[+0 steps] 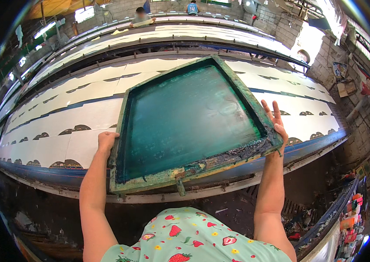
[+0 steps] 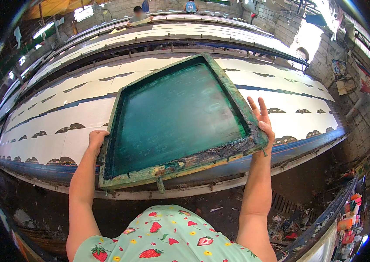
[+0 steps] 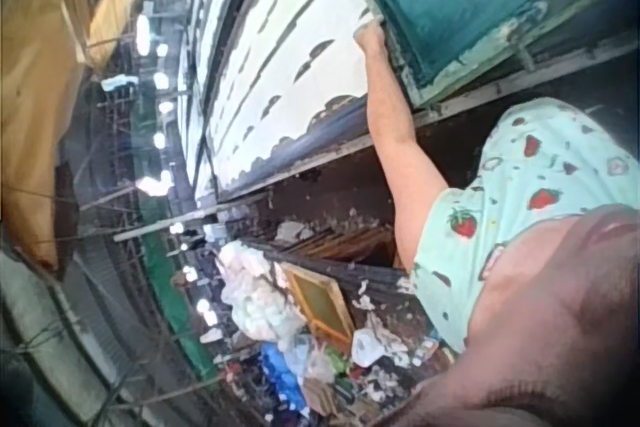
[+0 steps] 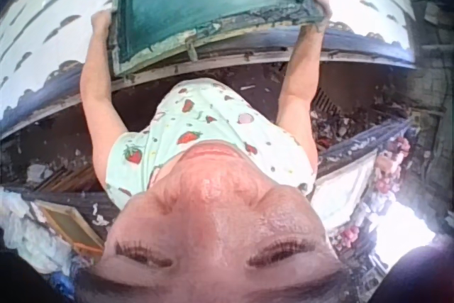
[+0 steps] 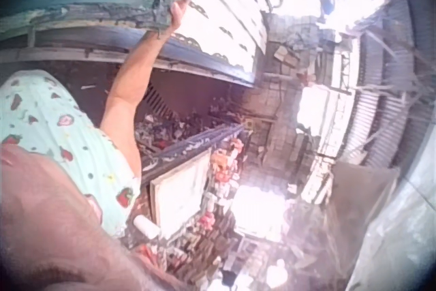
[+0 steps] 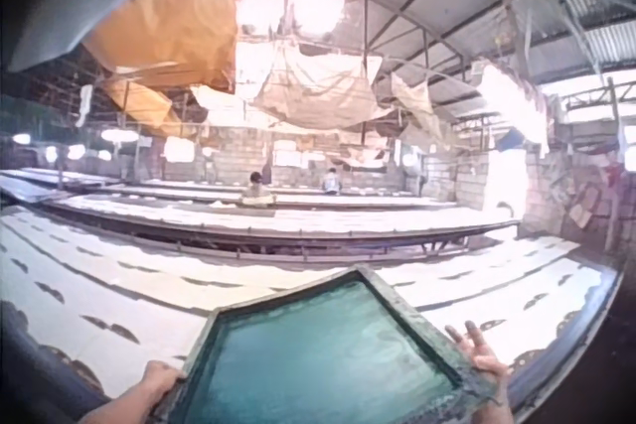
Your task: The person mixes green ink in a small container using a stick, then pours the ink onto a screen printing frame and spreads it evenly with a squeegee. The person handles the frame and tools on a cluttered workbench.
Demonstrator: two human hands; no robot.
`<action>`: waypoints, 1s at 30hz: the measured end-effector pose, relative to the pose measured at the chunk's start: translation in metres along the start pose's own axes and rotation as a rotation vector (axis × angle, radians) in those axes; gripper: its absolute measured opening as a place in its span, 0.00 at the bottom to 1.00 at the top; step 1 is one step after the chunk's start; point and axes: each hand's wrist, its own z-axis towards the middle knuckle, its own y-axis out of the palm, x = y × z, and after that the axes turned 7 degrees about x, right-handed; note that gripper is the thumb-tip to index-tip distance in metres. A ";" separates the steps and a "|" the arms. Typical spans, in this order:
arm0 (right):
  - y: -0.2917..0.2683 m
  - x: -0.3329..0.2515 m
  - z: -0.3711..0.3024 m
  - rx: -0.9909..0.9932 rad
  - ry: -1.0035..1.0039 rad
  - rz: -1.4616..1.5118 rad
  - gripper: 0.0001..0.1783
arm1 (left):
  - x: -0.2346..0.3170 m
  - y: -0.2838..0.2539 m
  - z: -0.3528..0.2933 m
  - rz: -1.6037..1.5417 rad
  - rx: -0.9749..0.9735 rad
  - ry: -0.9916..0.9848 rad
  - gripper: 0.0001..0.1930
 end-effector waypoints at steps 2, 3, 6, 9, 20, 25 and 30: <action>0.016 0.001 -0.001 0.017 -0.009 0.012 0.58 | -0.003 -0.015 0.006 -0.060 0.032 0.041 0.09; 0.019 -0.001 -0.001 0.027 -0.018 0.006 0.58 | 0.000 -0.017 0.006 -0.072 0.039 0.054 0.09; 0.030 -0.009 0.000 -0.007 -0.100 -0.011 0.61 | 0.023 -0.024 0.008 -0.141 0.053 0.104 0.09; 0.060 -0.020 -0.003 -0.030 -0.139 -0.016 0.68 | 0.059 -0.048 0.008 -0.200 0.096 0.194 0.09; 0.063 -0.041 0.000 0.028 0.033 -0.340 0.69 | 0.143 -0.111 -0.002 -0.398 0.241 0.594 0.08; 0.023 -0.014 -0.008 0.244 -0.117 -0.437 0.55 | 0.150 -0.098 -0.005 -0.418 0.249 0.676 0.07; -0.046 -0.004 0.011 0.314 -0.103 -0.356 0.41 | 0.143 -0.071 0.019 -0.360 0.170 0.576 0.07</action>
